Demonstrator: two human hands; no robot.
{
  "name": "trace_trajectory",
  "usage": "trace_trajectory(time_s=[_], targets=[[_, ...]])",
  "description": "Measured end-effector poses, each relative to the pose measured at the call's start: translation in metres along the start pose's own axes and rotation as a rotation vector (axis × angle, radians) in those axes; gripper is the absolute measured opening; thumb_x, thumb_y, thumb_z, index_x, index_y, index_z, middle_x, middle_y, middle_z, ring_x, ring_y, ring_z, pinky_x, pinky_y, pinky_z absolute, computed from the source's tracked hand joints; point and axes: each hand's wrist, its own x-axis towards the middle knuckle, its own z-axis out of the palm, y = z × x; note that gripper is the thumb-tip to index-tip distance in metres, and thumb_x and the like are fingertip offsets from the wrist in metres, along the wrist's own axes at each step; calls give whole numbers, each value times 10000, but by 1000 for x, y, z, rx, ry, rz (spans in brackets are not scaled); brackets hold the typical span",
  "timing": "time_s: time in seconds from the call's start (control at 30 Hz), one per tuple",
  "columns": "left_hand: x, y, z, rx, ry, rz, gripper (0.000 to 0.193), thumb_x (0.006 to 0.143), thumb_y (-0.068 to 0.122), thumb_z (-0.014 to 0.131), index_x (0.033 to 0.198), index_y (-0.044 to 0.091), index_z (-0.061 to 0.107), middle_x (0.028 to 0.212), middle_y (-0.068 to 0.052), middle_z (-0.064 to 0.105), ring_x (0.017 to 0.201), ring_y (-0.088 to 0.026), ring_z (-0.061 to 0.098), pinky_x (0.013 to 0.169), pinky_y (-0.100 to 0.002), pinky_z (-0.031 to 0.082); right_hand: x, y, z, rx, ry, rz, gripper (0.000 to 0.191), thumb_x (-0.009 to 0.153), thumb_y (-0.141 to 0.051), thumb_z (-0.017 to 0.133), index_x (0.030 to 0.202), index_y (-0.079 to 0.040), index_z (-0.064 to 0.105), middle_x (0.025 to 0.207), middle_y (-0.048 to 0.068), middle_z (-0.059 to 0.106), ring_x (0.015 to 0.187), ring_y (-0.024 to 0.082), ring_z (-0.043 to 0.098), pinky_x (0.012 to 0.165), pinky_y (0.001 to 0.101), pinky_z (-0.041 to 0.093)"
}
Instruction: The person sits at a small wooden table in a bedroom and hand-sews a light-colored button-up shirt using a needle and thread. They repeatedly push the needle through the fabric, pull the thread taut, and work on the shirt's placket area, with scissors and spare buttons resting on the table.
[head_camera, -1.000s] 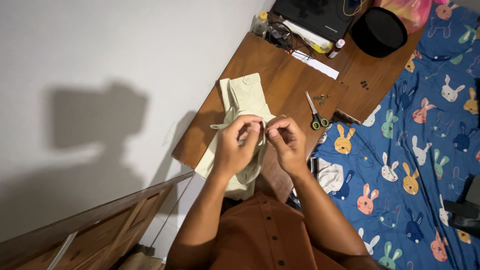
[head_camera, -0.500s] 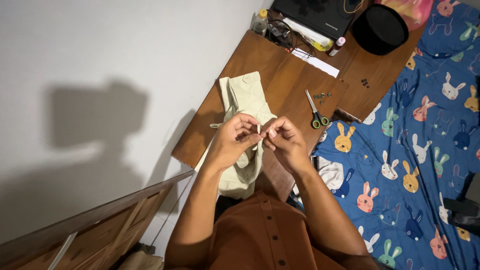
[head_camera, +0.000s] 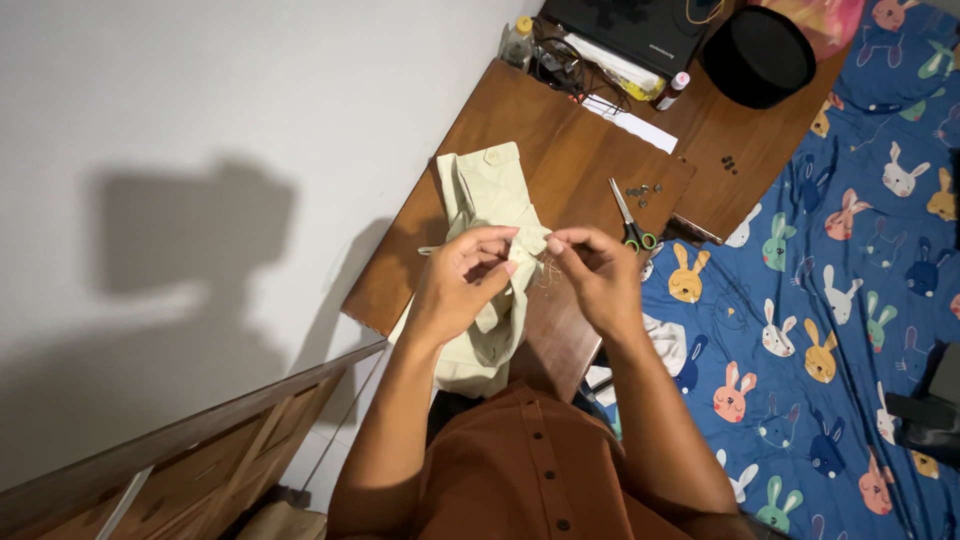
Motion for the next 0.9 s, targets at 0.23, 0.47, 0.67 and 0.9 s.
trace_trajectory(time_s=[0.23, 0.47, 0.67, 0.9], targets=[[-1, 6, 3, 10, 35, -5, 367, 912, -7, 713, 1278, 16, 698, 967, -33, 753, 831, -45, 640, 742, -207, 517, -12, -38, -9, -223, -124, -205, 113, 935, 0, 714, 1046, 10, 737, 944, 31, 667, 861, 79, 672, 724, 210, 531], [-2, 7, 4, 5, 10, 48, 356, 933, -3, 709, 1288, 17, 695, 992, -37, 757, 863, -46, 654, 772, -212, 533, -18, -51, -2, -474, -125, -310, 103, 917, -16, 723, 1017, -17, 749, 832, 15, 642, 646, 46, 591, 555, 220, 454], [-2, 6, 4, -26, 2, 43, 352, 935, -1, 710, 1286, 20, 698, 1005, -46, 760, 862, -49, 655, 769, -211, 531, -19, -54, -1, -550, -117, -331, 153, 881, 4, 713, 1028, -5, 757, 790, 37, 608, 609, 74, 546, 541, 239, 431], [-3, 10, 5, 3, 12, 72, 343, 923, -5, 725, 1264, 32, 712, 1024, -37, 755, 868, -52, 672, 765, -210, 543, -21, -57, -1, -549, -130, -324, 173, 889, 5, 710, 1054, -12, 758, 791, 35, 600, 622, 81, 556, 553, 241, 447]])
